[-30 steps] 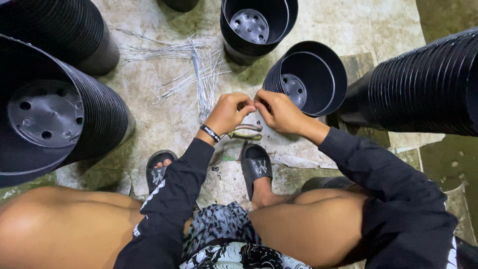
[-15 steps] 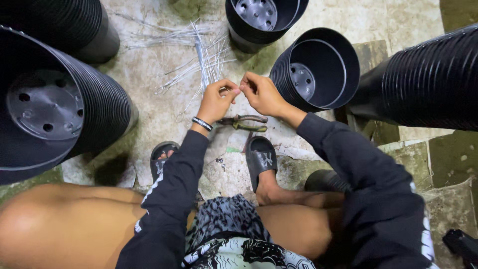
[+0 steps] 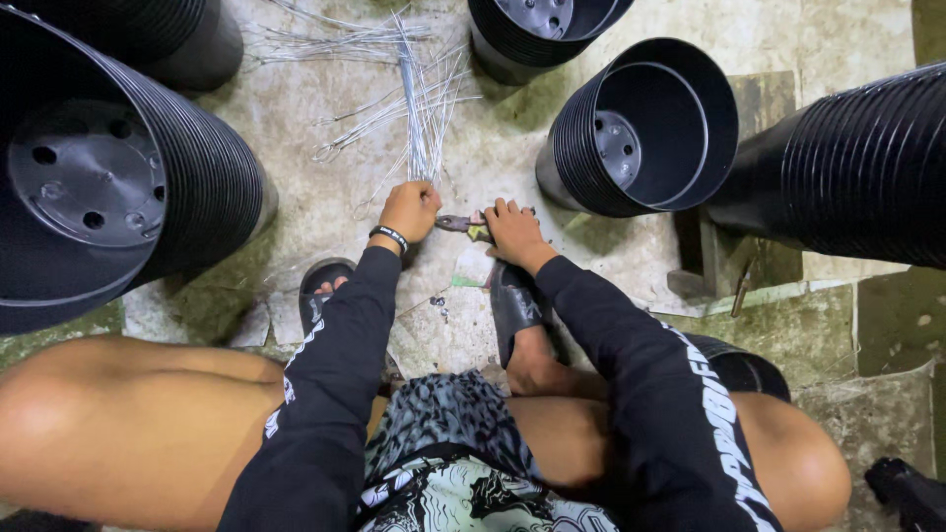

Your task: The person sits on the floor and assembles wire hangers into black plastic plant pots. They cut wire pieces with pliers, bend them into loops, and insert them through holes in the pot base, then twist the ends to secure the hanger.

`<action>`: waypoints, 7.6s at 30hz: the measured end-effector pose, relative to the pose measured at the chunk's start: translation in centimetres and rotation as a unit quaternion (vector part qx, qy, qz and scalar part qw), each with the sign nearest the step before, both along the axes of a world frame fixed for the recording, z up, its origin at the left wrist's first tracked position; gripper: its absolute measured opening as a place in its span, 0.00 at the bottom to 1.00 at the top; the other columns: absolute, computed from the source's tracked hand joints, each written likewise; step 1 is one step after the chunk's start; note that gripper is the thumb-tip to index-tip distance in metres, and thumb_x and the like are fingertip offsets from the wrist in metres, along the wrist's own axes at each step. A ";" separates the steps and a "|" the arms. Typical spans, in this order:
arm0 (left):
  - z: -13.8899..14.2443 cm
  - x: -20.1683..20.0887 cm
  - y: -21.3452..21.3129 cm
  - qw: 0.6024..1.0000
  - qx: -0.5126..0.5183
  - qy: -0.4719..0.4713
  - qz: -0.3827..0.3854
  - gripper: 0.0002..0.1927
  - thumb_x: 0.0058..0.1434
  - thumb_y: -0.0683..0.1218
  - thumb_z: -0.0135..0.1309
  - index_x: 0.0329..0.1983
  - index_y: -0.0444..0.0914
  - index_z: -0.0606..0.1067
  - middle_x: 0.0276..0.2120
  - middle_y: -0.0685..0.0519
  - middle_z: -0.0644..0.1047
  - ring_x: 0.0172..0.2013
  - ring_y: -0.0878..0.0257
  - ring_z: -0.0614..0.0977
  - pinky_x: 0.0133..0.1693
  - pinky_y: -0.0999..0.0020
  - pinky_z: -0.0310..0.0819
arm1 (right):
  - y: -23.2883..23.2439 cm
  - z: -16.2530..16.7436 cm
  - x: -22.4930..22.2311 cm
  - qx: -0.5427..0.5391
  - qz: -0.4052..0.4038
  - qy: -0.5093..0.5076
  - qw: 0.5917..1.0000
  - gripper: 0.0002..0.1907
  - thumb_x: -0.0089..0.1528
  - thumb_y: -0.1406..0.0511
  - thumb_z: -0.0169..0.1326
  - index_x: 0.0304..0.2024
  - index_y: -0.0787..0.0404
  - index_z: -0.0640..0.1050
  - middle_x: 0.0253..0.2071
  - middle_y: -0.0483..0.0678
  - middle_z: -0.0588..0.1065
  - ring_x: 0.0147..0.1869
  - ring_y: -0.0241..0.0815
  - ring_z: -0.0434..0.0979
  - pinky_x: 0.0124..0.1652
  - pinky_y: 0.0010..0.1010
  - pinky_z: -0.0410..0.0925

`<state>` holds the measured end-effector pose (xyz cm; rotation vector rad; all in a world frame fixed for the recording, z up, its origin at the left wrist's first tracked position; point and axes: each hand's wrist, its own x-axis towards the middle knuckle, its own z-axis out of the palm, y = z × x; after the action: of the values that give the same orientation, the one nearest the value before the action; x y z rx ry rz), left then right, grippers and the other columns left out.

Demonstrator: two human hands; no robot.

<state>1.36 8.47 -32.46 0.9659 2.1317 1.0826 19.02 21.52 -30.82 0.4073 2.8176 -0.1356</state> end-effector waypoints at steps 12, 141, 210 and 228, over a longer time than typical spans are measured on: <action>-0.4 1.3 -1.4 0.996 -0.009 -0.093 -0.011 0.07 0.57 0.40 0.50 0.32 0.37 0.80 0.28 0.43 0.81 0.30 0.49 0.84 0.37 0.59 0.76 | 1.0 1.2 0.1 -0.098 -0.048 -0.058 0.992 0.27 0.55 0.58 0.60 0.52 0.67 0.71 0.51 0.62 0.73 0.52 0.62 0.76 0.48 0.49 0.71; 8.8 0.4 3.7 0.983 0.146 0.068 -0.087 0.05 0.60 0.45 0.59 0.32 0.38 0.80 0.33 0.46 0.81 0.35 0.48 0.82 0.37 0.56 0.74 | 8.1 14.1 -2.9 -0.315 0.002 0.124 0.941 0.08 0.65 0.67 0.54 0.37 0.68 0.75 0.27 0.59 0.75 0.28 0.55 0.73 0.33 0.41 0.67; 1.0 4.7 3.1 0.995 -0.069 0.046 -0.060 0.06 0.59 0.42 0.55 0.33 0.36 0.80 0.34 0.37 0.81 0.40 0.38 0.81 0.42 0.47 0.75 | 2.5 4.6 -5.2 -0.152 -0.076 -0.119 0.978 0.19 0.59 0.53 0.56 0.39 0.60 0.84 0.41 0.61 0.80 0.48 0.60 0.80 0.49 0.45 0.72; 1.8 6.1 1.9 0.973 -0.111 0.172 -0.104 0.09 0.56 0.40 0.51 0.32 0.32 0.80 0.34 0.32 0.80 0.38 0.36 0.82 0.43 0.47 0.77 | 4.7 3.9 -8.2 -0.042 -0.176 0.068 0.981 0.10 0.58 0.70 0.54 0.39 0.67 0.81 0.43 0.65 0.78 0.49 0.66 0.79 0.49 0.51 0.72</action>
<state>7.45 10.34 -30.64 1.3060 2.2957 0.5915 10.78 26.17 -26.92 0.9046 2.8314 -0.3667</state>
